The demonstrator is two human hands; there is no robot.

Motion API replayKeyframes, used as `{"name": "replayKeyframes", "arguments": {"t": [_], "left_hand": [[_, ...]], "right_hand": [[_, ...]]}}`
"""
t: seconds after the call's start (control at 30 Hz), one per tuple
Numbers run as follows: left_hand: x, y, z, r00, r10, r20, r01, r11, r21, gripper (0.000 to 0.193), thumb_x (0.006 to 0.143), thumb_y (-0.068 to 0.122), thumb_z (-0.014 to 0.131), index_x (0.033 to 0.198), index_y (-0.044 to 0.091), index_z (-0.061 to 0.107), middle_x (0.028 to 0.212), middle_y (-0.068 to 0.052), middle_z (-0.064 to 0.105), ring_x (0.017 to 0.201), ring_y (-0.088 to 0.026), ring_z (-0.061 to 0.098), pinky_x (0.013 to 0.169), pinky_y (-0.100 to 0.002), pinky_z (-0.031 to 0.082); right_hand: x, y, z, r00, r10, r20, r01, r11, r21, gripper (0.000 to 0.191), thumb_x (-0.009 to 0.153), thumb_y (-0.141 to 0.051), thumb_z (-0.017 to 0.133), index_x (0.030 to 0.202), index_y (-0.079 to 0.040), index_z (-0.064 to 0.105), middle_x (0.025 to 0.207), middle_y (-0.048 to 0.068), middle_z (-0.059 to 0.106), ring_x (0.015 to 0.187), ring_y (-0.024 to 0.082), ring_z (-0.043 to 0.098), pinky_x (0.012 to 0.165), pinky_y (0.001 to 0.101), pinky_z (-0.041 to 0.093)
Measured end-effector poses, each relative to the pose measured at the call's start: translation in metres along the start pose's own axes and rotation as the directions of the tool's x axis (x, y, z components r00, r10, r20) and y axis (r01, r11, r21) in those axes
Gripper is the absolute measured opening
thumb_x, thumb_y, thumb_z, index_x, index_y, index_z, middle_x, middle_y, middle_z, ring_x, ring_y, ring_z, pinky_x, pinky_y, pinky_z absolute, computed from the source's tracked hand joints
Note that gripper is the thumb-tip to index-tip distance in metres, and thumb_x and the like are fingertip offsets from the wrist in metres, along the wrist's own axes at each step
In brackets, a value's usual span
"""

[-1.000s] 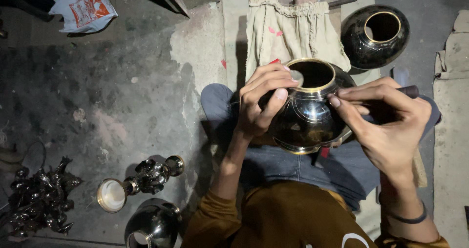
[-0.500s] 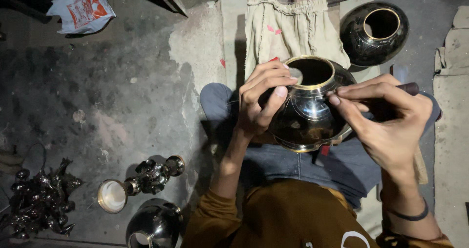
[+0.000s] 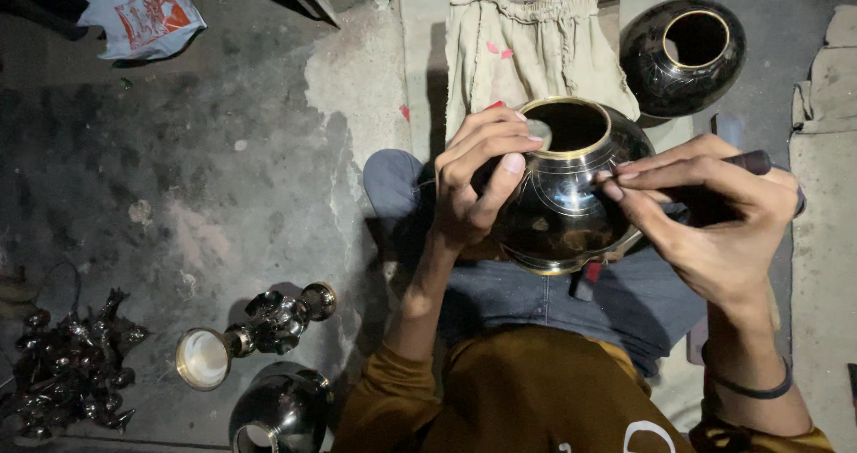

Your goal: The person sits on the floor and uses a small pointed tool to engrave decorative lines into the surface of a dark metallic vase. They hold the vase with one hand and carefully carve patterns while rotating it to access different areas.

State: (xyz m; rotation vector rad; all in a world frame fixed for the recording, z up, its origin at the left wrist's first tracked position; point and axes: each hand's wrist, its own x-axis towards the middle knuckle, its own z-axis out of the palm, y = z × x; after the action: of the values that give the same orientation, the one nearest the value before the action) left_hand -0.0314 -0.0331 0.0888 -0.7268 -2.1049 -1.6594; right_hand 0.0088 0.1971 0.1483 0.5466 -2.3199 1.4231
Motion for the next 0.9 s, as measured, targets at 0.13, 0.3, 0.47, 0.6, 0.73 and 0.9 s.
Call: {"name": "replayKeyframes", "arguments": {"t": [0.13, 0.3, 0.47, 0.6, 0.73, 0.9], "left_hand": [[0.0000, -0.0021, -0.0007, 1.000, 0.009, 0.004, -0.009, 1.000, 0.019, 0.018, 0.098, 0.006, 0.061, 0.111, 0.001, 0.073, 0.114, -0.015, 0.073, 0.115, -0.031, 0.067, 0.106, -0.039, 0.054], [-0.0001, -0.0032, 0.0003, 1.000, 0.005, 0.003, -0.005, 1.000, 0.015, 0.018, 0.098, 0.007, 0.061, 0.111, 0.002, 0.073, 0.113, -0.015, 0.073, 0.115, -0.030, 0.067, 0.106, -0.038, 0.054], [-0.0003, -0.0027, 0.0000, 1.000, 0.015, 0.004, -0.015, 1.000, 0.025, 0.018, 0.098, 0.007, 0.061, 0.111, 0.002, 0.072, 0.114, -0.015, 0.073, 0.115, -0.031, 0.067, 0.106, -0.039, 0.054], [-0.0008, -0.0021, -0.0002, 1.000, 0.011, 0.007, -0.011, 0.999, 0.036, 0.019, 0.097, 0.007, 0.061, 0.111, 0.001, 0.072, 0.114, -0.015, 0.073, 0.115, -0.031, 0.067, 0.106, -0.039, 0.054], [-0.0001, -0.0024, 0.0005, 1.000, 0.016, 0.002, -0.016, 1.000, 0.015, 0.019, 0.098, 0.008, 0.060, 0.110, 0.001, 0.072, 0.113, -0.015, 0.073, 0.115, -0.030, 0.067, 0.106, -0.040, 0.054], [-0.0001, -0.0020, -0.0004, 1.000, 0.014, 0.004, -0.014, 1.000, 0.021, 0.018, 0.099, 0.008, 0.059, 0.111, 0.001, 0.072, 0.113, -0.015, 0.073, 0.115, -0.030, 0.067, 0.106, -0.040, 0.054]], "right_hand": [[-0.0015, 0.0003, 0.0047, 0.999, 0.012, -0.038, -0.014, 0.999, -0.033, 0.013, 0.086, 0.009, 0.082, 0.094, 0.007, 0.071, 0.097, 0.019, 0.073, 0.082, 0.021, 0.074, 0.072, 0.0254, 0.058], [-0.0012, 0.0046, 0.0027, 0.999, -0.049, -0.021, 0.048, 0.998, -0.031, 0.015, 0.083, 0.008, 0.083, 0.092, 0.006, 0.071, 0.095, 0.018, 0.073, 0.086, 0.022, 0.074, 0.072, 0.0256, 0.059], [-0.0048, 0.0054, 0.0009, 0.998, -0.070, -0.006, 0.070, 0.998, 0.006, 0.015, 0.084, 0.007, 0.083, 0.091, 0.004, 0.071, 0.096, 0.017, 0.073, 0.084, 0.020, 0.074, 0.075, 0.0254, 0.060], [-0.0066, 0.0063, 0.0048, 0.999, -0.021, -0.045, 0.019, 0.999, -0.032, 0.014, 0.083, 0.010, 0.083, 0.090, 0.007, 0.071, 0.092, 0.019, 0.073, 0.086, 0.022, 0.073, 0.072, 0.0257, 0.058], [-0.0062, 0.0092, 0.0012, 0.997, -0.081, -0.009, 0.081, 0.997, 0.002, 0.014, 0.082, 0.008, 0.083, 0.089, 0.005, 0.071, 0.093, 0.018, 0.073, 0.084, 0.020, 0.074, 0.074, 0.0254, 0.060], [-0.0078, 0.0083, 0.0002, 0.997, -0.080, -0.013, 0.080, 0.997, -0.009, 0.015, 0.082, 0.007, 0.084, 0.090, 0.004, 0.072, 0.093, 0.017, 0.073, 0.084, 0.020, 0.074, 0.071, 0.0245, 0.059]]}}
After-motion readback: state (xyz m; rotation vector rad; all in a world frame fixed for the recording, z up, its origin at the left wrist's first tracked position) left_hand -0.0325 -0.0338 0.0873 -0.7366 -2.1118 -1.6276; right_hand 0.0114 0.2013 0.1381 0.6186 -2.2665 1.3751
